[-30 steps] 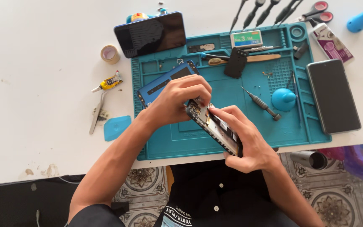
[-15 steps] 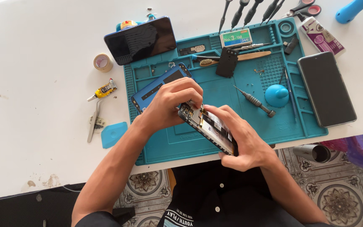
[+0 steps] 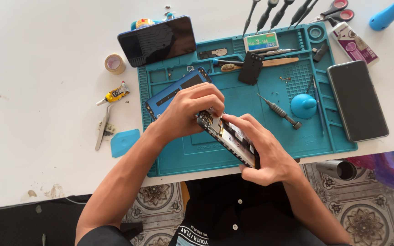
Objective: The person handles a SIM card and tray at a repair mat, then picks up a disassembled smartphone and uses a precision screwdriver to unscrew and work on its internal components, holding the phone steady with the other hand.
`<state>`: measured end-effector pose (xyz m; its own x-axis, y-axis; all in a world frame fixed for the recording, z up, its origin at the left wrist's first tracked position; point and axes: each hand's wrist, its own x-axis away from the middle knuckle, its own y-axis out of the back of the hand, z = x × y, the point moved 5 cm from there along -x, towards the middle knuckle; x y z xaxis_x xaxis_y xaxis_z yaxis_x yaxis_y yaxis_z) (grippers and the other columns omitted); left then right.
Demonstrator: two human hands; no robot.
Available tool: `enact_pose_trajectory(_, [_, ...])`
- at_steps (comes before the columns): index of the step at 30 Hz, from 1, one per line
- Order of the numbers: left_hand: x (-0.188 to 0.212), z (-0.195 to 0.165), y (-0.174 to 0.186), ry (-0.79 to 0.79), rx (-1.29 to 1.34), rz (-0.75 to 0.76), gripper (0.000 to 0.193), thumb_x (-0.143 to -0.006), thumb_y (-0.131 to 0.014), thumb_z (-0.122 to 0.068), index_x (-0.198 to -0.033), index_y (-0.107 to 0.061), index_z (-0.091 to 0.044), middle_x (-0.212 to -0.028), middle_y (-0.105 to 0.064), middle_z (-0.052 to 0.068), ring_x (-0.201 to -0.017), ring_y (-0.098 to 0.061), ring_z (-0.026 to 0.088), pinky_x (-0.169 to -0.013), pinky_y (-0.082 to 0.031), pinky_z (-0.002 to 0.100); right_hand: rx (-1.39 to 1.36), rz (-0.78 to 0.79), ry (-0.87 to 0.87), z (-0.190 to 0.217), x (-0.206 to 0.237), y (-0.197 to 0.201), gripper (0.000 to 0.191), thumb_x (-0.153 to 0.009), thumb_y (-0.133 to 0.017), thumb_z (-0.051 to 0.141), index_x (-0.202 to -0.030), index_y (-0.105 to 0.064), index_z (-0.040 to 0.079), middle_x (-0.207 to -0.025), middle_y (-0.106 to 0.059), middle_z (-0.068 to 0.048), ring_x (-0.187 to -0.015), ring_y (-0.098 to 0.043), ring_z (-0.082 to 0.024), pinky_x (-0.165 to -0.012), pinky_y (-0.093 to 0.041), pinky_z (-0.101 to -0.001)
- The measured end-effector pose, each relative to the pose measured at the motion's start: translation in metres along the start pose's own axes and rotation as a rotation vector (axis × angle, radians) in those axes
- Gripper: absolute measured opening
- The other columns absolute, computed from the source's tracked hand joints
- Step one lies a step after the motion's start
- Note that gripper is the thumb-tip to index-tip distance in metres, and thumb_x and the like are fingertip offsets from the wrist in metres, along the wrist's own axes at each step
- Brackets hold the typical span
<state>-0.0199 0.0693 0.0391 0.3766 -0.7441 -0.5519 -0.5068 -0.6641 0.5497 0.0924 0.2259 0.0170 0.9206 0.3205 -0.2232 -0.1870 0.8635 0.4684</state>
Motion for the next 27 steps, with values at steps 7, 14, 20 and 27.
enact_pose_trajectory(7, [0.002, 0.0, 0.001, -0.001, -0.037, 0.006, 0.034, -0.072, -0.086, -0.003, -0.091, -0.059, -0.01, -0.098, -0.063, 0.001, -0.087, -0.063, 0.019, -0.07, -0.053, 0.033, 0.005, 0.004, -0.022, -0.004, -0.001, -0.003, 0.106, -0.05, -0.061, 0.025, -0.153, -0.043, 0.003, -0.112, -0.055, -0.014, -0.091, -0.058, -0.026, -0.077, -0.051, -0.0372])
enact_pose_trajectory(14, [0.008, 0.001, 0.004, -0.03, -0.07, -0.013, 0.039, -0.07, -0.085, -0.004, -0.097, -0.058, -0.011, -0.104, -0.065, 0.001, -0.093, -0.067, 0.02, -0.076, -0.057, 0.035, 0.029, -0.02, -0.007, 0.001, -0.005, -0.007, 0.104, -0.05, -0.064, 0.026, -0.149, -0.048, 0.003, -0.112, -0.057, -0.015, -0.089, -0.059, -0.026, -0.076, -0.052, -0.0373])
enact_pose_trajectory(20, [0.016, 0.007, 0.009, -0.034, -0.118, -0.032, 0.037, -0.073, -0.086, -0.004, -0.097, -0.059, -0.015, -0.102, -0.065, -0.005, -0.094, -0.068, 0.018, -0.076, -0.058, 0.034, 0.159, -0.033, -0.075, 0.019, -0.014, -0.014, 0.098, -0.049, -0.065, 0.015, -0.146, -0.05, 0.004, -0.108, -0.06, -0.015, -0.084, -0.063, -0.027, -0.075, -0.053, -0.0369])
enact_pose_trajectory(27, [0.022, 0.015, 0.011, -0.066, -0.131, -0.016, 0.038, -0.068, -0.085, -0.007, -0.094, -0.059, -0.016, -0.098, -0.063, -0.006, -0.094, -0.068, 0.018, -0.074, -0.057, 0.035, 0.292, 0.077, -0.193, 0.033, -0.025, -0.014, 0.1, -0.05, -0.07, 0.013, -0.147, -0.046, 0.007, -0.103, -0.062, -0.015, -0.079, -0.064, -0.032, -0.072, -0.053, -0.0403])
